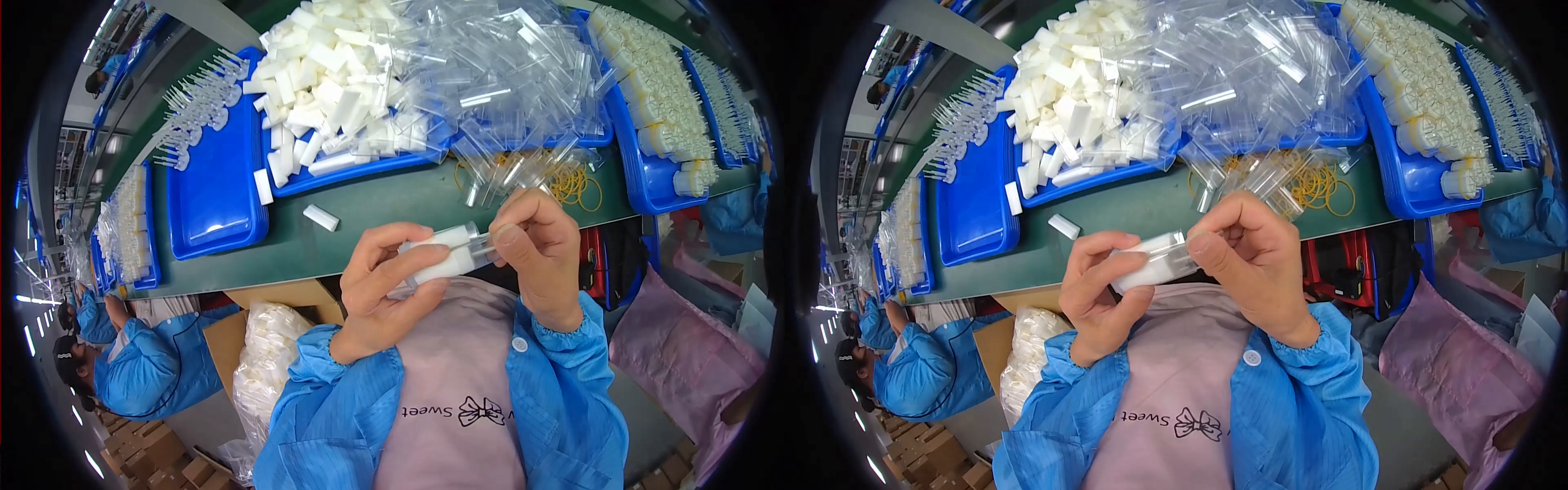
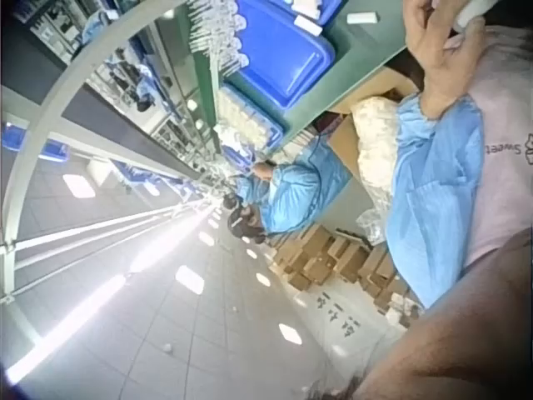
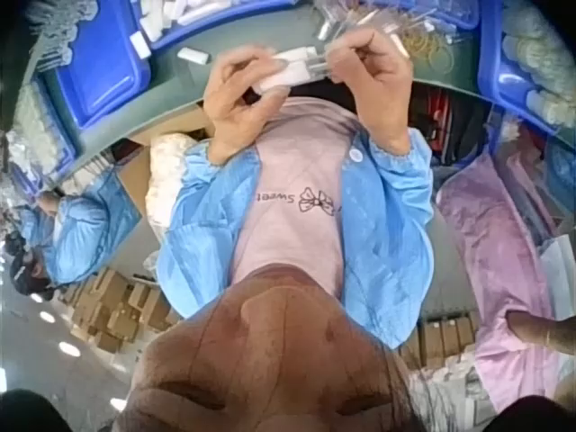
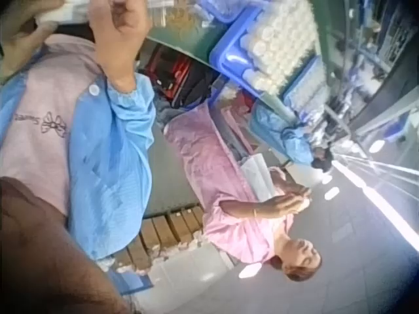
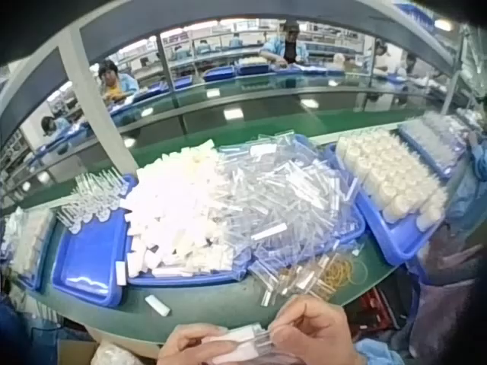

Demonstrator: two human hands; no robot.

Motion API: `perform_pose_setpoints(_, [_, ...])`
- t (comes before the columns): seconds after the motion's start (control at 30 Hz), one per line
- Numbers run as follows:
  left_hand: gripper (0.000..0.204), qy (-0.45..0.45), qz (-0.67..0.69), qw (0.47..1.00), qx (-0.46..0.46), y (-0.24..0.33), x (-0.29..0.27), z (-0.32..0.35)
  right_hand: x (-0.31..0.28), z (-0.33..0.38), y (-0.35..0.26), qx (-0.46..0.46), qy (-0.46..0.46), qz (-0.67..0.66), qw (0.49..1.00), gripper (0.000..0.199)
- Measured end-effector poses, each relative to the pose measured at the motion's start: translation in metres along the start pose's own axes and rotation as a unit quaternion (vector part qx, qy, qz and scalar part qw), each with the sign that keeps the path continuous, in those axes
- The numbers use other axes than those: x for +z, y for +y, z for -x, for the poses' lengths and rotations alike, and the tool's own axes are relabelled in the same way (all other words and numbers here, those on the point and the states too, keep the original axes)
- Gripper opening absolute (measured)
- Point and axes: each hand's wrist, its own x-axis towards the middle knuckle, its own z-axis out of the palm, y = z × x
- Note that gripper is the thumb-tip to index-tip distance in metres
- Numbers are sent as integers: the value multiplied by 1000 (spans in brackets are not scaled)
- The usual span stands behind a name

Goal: The person fits foam blocks onto the prongs of a plastic base, slides clear plastic sleeves over them, secures the assembly with a rubber band, and places it onto a tray.

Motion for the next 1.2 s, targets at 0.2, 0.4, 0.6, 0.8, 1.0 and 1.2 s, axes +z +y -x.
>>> perform_pose_setpoints(0.2, [33,20,1,999,-26,-2,2,5,4,-3,3,-5,17,39,999,9])
perform_pose_setpoints(0.4, [53,12,17,995,-96,-1,6,4,2,-9,-7,-130,-6,243,961,12])
perform_pose_setpoints(0.6, [63,-186,492,744,-412,-9,-4,-15,-9,-27,-39,-54,-147,352,923,14])
perform_pose_setpoints(0.8, [62,-171,590,641,-460,-19,3,-14,0,-24,-50,-185,-191,442,857,83])
perform_pose_setpoints(1.0, [61,-119,598,650,-454,-10,6,-11,13,-11,-24,-179,-192,464,846,95])
perform_pose_setpoints(1.2, [69,-80,672,587,-444,-16,6,0,19,-15,-12,-253,-164,462,834,86])
